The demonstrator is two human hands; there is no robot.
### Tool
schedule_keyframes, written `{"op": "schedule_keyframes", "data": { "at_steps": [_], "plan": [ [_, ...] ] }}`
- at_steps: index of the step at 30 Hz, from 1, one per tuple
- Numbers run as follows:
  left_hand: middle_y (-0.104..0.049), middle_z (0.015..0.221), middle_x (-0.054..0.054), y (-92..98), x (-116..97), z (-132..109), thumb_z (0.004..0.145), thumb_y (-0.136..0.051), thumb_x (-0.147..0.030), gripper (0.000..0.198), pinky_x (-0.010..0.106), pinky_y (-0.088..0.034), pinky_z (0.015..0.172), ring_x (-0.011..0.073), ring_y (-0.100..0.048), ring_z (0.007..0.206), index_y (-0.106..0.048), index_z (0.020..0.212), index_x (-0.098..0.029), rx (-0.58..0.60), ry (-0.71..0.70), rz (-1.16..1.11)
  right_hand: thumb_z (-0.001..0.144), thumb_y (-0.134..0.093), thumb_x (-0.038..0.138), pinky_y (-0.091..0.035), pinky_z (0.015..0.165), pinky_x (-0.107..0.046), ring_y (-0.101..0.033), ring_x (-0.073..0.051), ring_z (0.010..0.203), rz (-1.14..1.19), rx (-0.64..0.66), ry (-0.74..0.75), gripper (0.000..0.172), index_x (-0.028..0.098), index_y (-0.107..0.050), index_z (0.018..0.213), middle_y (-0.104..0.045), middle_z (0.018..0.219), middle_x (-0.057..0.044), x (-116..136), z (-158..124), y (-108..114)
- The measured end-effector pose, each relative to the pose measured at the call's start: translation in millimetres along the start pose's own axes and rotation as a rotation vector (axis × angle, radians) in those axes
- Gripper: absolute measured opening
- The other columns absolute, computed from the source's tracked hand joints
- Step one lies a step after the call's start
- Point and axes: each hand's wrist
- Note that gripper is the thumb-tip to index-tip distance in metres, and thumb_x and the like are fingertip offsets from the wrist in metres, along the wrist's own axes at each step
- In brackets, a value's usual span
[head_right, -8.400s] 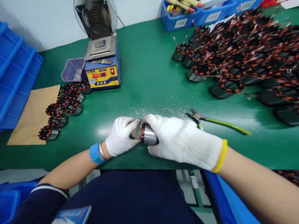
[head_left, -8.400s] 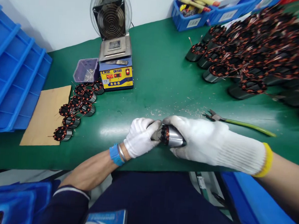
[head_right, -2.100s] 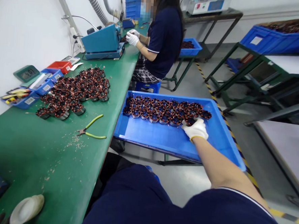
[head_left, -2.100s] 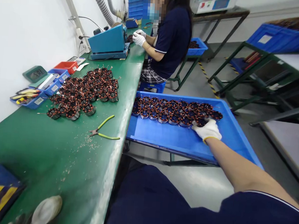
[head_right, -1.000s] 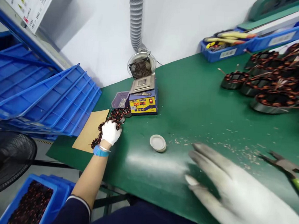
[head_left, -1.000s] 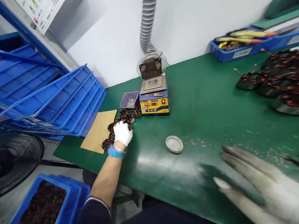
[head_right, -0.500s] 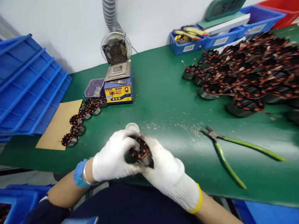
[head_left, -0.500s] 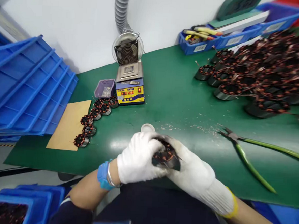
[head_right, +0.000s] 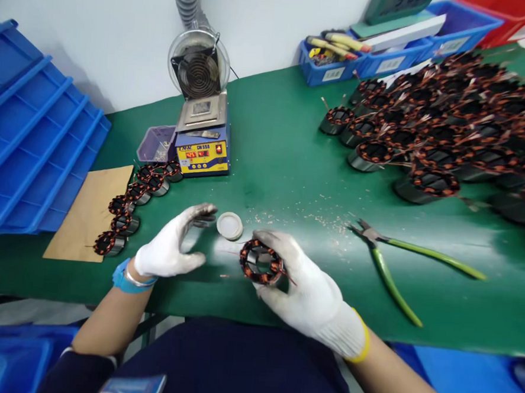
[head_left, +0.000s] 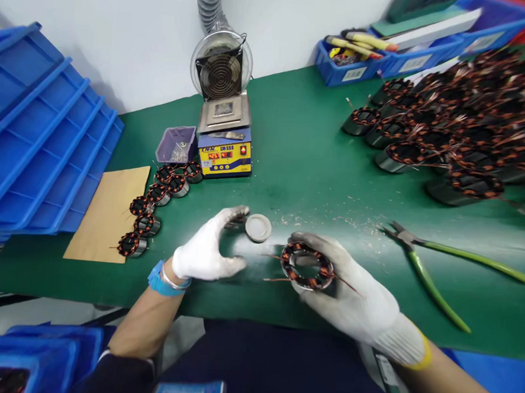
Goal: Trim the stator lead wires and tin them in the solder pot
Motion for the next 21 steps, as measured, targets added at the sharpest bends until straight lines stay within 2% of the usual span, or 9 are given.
{"op": "schedule_keyframes", "data": {
  "at_steps": [2, 4, 5, 8, 11, 16, 19, 21],
  "plan": [
    [-0.042, 0.163, 0.025, -9.7, 16.3, 6.4, 0.059, -0.091, -0.038, 0.115, 0.056, -0.042, 0.123, 0.0411, -0.046, 0.149, -0.037, 0.157, -0.012, 0.005, 0.032, 0.098, 0.086, -0.064, 0.018, -0.059, 0.106, -0.054, -0.065, -0.035, 0.129, -0.073, -0.002, 0.058, 0.074, 0.030, -0.037, 0.154, -0.061, 0.143, -0.014, -7.0, 9.4, 0.6],
    [-0.043, 0.162, 0.028, -26.0, 28.5, 15.6, 0.050, -0.097, -0.048, 0.130, 0.060, -0.042, 0.123, 0.0455, -0.046, 0.148, -0.036, 0.157, -0.010, 0.013, 0.077, 0.201, 0.084, -0.062, 0.017, -0.057, 0.108, -0.055, -0.064, -0.036, 0.131, -0.140, 0.021, 0.095, 0.074, 0.028, -0.040, 0.153, -0.062, 0.143, -0.014, -13.9, 20.6, 0.4],
    [-0.048, 0.158, 0.028, -35.0, 33.1, 20.4, 0.048, -0.098, -0.050, 0.129, 0.061, -0.043, 0.122, 0.0458, -0.049, 0.145, -0.038, 0.155, -0.010, -0.006, 0.081, 0.243, 0.083, -0.062, 0.017, -0.058, 0.107, -0.054, -0.064, -0.036, 0.131, -0.169, 0.042, 0.100, 0.072, 0.027, -0.043, 0.152, -0.063, 0.142, -0.014, -16.7, 26.3, 0.1],
    [-0.064, 0.143, 0.021, -58.0, 43.2, 30.3, 0.061, -0.093, -0.043, 0.097, 0.059, -0.049, 0.116, 0.0411, -0.062, 0.133, -0.052, 0.143, -0.014, -0.101, 0.044, 0.329, 0.082, -0.059, 0.016, -0.060, 0.104, -0.050, -0.067, -0.034, 0.127, -0.233, 0.120, 0.092, 0.068, 0.026, -0.050, 0.148, -0.065, 0.141, -0.013, -21.2, 41.0, 0.8],
    [-0.071, 0.133, 0.017, -69.7, 51.2, 31.3, 0.072, -0.084, -0.035, 0.069, 0.055, -0.054, 0.110, 0.0367, -0.068, 0.124, -0.059, 0.133, -0.016, -0.143, -0.028, 0.357, 0.080, -0.057, 0.011, -0.062, 0.100, -0.046, -0.070, -0.031, 0.122, -0.287, 0.229, 0.110, 0.068, 0.027, -0.051, 0.146, -0.066, 0.138, -0.011, -20.6, 49.1, 6.6],
    [-0.070, 0.135, 0.016, -76.0, 56.9, 25.0, 0.081, -0.073, -0.034, 0.060, 0.053, -0.056, 0.108, 0.0339, -0.068, 0.124, -0.056, 0.137, -0.018, -0.172, -0.100, 0.352, 0.082, -0.056, 0.010, -0.064, 0.091, -0.045, -0.070, -0.032, 0.118, -0.351, 0.332, 0.223, 0.071, 0.025, -0.049, 0.150, -0.065, 0.136, -0.014, -14.2, 53.2, 22.6],
    [-0.071, 0.134, 0.015, -78.1, 55.5, 23.8, 0.078, -0.075, -0.038, 0.065, 0.053, -0.056, 0.107, 0.0342, -0.068, 0.124, -0.057, 0.138, -0.019, -0.134, -0.113, 0.344, 0.076, -0.058, 0.009, -0.064, 0.087, -0.044, -0.071, -0.032, 0.113, -0.366, 0.409, 0.224, 0.076, 0.026, -0.052, 0.150, -0.068, 0.132, -0.013, -8.2, 56.5, 27.8],
    [-0.072, 0.131, 0.016, -78.6, 54.1, 24.4, 0.080, -0.075, -0.038, 0.063, 0.052, -0.057, 0.106, 0.0335, -0.069, 0.122, -0.058, 0.137, -0.018, -0.124, -0.140, 0.334, 0.073, -0.061, 0.010, -0.063, 0.086, -0.041, -0.072, -0.030, 0.109, -0.341, 0.406, 0.187, 0.075, 0.030, -0.057, 0.145, -0.071, 0.128, -0.009, -4.8, 59.1, 28.3]
  ]
}}
Point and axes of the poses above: each hand's wrist, its own z-axis towards the middle knuckle, its own y-axis out of the back of the hand, x = y × z
